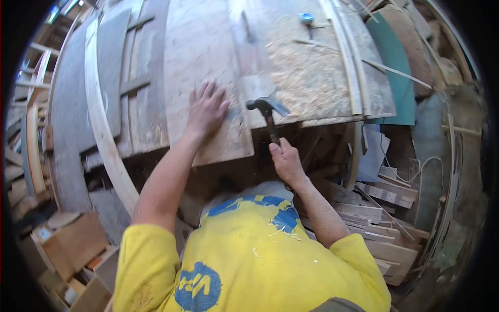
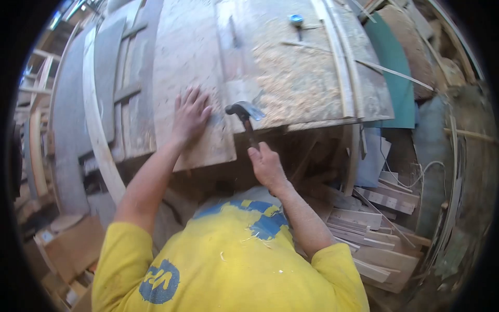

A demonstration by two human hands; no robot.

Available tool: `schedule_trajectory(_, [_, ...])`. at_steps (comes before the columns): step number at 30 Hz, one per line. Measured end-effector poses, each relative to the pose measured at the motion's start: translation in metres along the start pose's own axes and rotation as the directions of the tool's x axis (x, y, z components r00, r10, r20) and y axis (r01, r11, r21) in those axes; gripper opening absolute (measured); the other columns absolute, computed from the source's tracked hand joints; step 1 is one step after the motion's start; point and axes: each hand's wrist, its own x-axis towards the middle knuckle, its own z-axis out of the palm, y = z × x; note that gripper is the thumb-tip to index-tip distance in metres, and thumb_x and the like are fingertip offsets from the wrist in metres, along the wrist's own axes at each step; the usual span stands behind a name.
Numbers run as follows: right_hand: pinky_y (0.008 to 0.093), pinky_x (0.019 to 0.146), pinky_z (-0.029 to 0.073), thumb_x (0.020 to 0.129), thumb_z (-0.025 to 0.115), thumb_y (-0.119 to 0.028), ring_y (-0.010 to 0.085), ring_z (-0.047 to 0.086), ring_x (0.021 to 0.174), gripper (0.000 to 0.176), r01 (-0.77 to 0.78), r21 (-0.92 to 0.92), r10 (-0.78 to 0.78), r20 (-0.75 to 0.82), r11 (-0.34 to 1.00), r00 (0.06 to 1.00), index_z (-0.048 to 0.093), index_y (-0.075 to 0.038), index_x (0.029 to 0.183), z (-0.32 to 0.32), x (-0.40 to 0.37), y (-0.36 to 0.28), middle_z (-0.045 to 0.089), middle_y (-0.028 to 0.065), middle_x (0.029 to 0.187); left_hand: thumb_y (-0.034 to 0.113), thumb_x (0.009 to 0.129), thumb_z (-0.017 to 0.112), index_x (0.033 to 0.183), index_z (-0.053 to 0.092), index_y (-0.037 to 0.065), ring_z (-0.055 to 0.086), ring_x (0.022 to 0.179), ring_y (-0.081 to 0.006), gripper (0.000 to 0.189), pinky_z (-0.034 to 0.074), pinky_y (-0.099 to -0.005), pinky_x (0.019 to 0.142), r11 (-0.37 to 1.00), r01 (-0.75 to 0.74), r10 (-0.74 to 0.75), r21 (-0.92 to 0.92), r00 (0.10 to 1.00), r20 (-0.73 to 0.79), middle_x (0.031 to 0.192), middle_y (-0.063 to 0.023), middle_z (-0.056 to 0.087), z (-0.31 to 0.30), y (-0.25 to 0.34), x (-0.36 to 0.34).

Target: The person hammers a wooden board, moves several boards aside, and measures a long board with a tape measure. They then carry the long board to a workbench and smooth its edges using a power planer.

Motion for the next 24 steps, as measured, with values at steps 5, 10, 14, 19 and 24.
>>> schedule_trajectory(5, [0.0503, 0.064, 0.047, 0.092, 0.057, -0.021, 0.0483, 0.058, 0.077, 0.02, 0.231, -0.021, -0.229, 0.065, 0.973, 0.971, 0.055, -0.001, 0.095, -0.008, 0.027, -0.033, 0.059, 0.0273, 0.076, 0.019, 0.097, 0.052, 0.121, 0.057, -0.001, 0.057, 0.109, -0.023, 0.032, 0.044, -0.0351, 0.095, 0.5, 0.368, -0.35, -0.784, 0.914, 0.206, 0.111, -0.0112, 0.064, -0.018, 0.08, -0.038])
schedule_trajectory(10, [0.0446, 0.086, 0.048, 0.086, 0.059, -0.011, 0.039, 0.059, 0.095, 0.021, 0.712, -0.093, -0.664, 0.292, 0.696, 0.688, 0.065, -0.005, 0.105, -0.045, 0.085, -0.015, 0.064, 0.0199, 0.101, 0.022, 0.097, 0.051, 0.108, 0.053, 0.005, 0.057, 0.066, -0.0121, 0.02, 0.051, -0.0284, 0.066, -0.385, 0.244, -0.608, -0.89, 0.659, 0.443, 0.074, -0.0035, 0.056, -0.06, 0.096, -0.01])
schedule_trajectory(14, [0.0453, 0.099, 0.04, 0.076, 0.074, -0.015, 0.0364, 0.052, 0.112, 0.053, 0.184, -0.84, -0.572, -0.172, 0.51, 0.802, 0.054, 0.0, 0.122, -0.18, 0.173, 0.109, 0.057, 0.0185, 0.118, 0.022, 0.091, 0.055, 0.098, 0.057, 0.002, 0.058, 0.069, -0.0187, 0.021, 0.049, -0.0342, 0.065, 0.102, 0.623, -0.828, -0.776, 0.485, 0.281, 0.073, -0.0077, 0.056, -0.053, -0.001, -0.012])
schedule_trajectory(19, [0.0456, 0.095, 0.043, 0.079, 0.067, -0.016, 0.0419, 0.051, 0.113, 0.059, -0.062, -0.783, -0.276, -0.291, 0.619, 0.916, 0.046, -0.002, 0.132, -0.236, 0.208, 0.129, 0.048, 0.0212, 0.129, 0.025, 0.083, 0.061, 0.109, 0.058, -0.004, 0.062, 0.098, -0.0373, 0.038, 0.049, -0.0431, 0.085, 0.491, 0.797, -0.835, -0.352, 0.546, 0.073, 0.101, -0.0243, 0.065, -0.068, -0.077, 0.004])
schedule_trajectory(24, [0.0463, 0.092, 0.045, 0.082, 0.056, -0.008, 0.0425, 0.054, 0.103, 0.053, 0.078, -0.834, -0.451, -0.214, 0.546, 0.867, 0.047, -0.002, 0.134, -0.314, 0.269, 0.212, 0.055, 0.0256, 0.112, 0.027, 0.079, 0.066, 0.114, 0.059, 0.003, 0.059, 0.106, -0.0365, 0.043, 0.046, -0.0434, 0.092, 0.662, 0.714, -0.749, -0.228, 0.641, -0.167, 0.112, -0.0207, 0.063, -0.072, -0.119, 0.018])
